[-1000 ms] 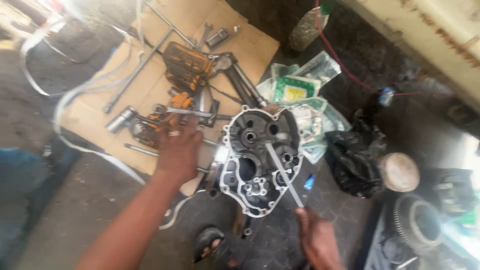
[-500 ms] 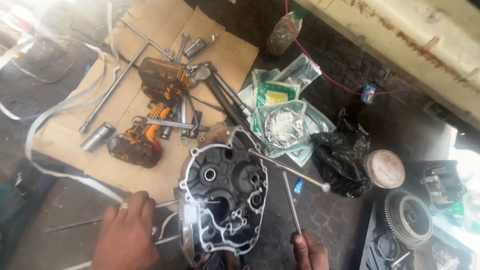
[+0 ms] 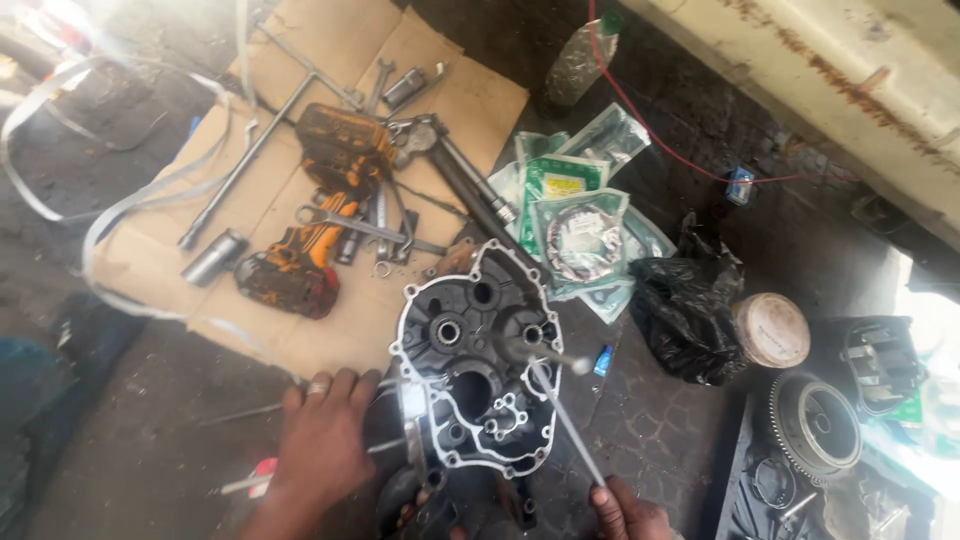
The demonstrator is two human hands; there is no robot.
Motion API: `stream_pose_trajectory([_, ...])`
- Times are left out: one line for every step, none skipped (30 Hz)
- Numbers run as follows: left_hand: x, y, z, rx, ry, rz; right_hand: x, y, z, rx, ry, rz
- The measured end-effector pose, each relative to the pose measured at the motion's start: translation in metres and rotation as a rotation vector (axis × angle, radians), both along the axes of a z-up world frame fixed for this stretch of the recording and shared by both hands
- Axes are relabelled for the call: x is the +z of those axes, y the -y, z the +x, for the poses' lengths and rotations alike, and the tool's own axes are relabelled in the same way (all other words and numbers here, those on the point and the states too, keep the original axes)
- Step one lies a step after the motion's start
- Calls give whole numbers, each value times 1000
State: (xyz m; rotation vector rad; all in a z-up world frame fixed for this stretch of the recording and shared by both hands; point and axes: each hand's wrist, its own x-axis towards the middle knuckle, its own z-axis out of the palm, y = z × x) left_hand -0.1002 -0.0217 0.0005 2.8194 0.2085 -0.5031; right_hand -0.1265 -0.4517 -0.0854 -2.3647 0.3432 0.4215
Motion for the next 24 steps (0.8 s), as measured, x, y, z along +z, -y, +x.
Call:
stream_pose_trajectory([0,0,1,1,-17,-4,5,0,4,46,18,16])
stream_pose_trajectory([1,0,2,6,-32,-7,11,0,9,95,37,33])
stream_pose_trajectory([-5,0,-2,18,-34,-6,10,-3,9,107,34,35])
stream_pose_trajectory([-12,0,-6,15,33,-14,10,-5,9,68,90,54])
stream_pose_trajectory([-19,0,-10,14,100,-20,9,-7,10,30,144,74])
stream_pose_trajectory([-18,0,-12,28,94,-18,18,-18,13,43,138,76])
stream_pose_trajectory([-17,0,-13,-15,159,18,27,-27,17,31,27,34])
stream_pose_trajectory([-17,0,-12,-65,224,53,36,-37,20,12,-80,-9])
stream_pose_trajectory([-20,0,-13,-57,220,54,27,-33,20,20,-84,-10])
stream_pose_trajectory([-23,1,-13,-79,178,75,18,-29,19,134,17,-14])
stream_pose_trajectory([-26,2,-13,-101,136,96,9,-24,18,247,118,-17])
stream_pose_trajectory([-22,1,-12,-100,133,93,7,-31,20,248,114,-21])
stream_pose_trajectory([-17,1,-10,-88,78,68,6,-37,23,357,109,-118])
stream_pose_trajectory([-13,1,-9,-76,24,43,4,-43,25,466,103,-215])
stream_pose_trajectory([-13,1,-9,-76,22,39,22,-55,28,466,99,-218])
stream_pose_trajectory([-13,1,-9,-73,24,36,39,-67,31,446,112,-166])
stream_pose_trajectory([-14,1,-9,-70,25,34,55,-80,35,426,124,-113])
stream_pose_trajectory([-13,0,-9,-72,19,31,66,-84,35,425,117,-115])
stream_pose_trajectory([-13,0,-9,-73,23,45,77,-88,35,350,40,-98])
stream_pose_trajectory([-15,1,-8,-71,30,56,87,-91,37,278,-36,-84])
stream_pose_trajectory([-12,0,-5,-69,27,50,94,-93,35,280,-40,-90])
stream_pose_trajectory([-9,1,-6,-54,22,30,102,-92,31,166,32,-49])
stream_pose_trajectory([-7,1,-8,-39,17,10,111,-93,26,53,106,-8])
stream_pose_trajectory([-9,3,-12,-36,9,2,98,-86,23,56,98,-16])
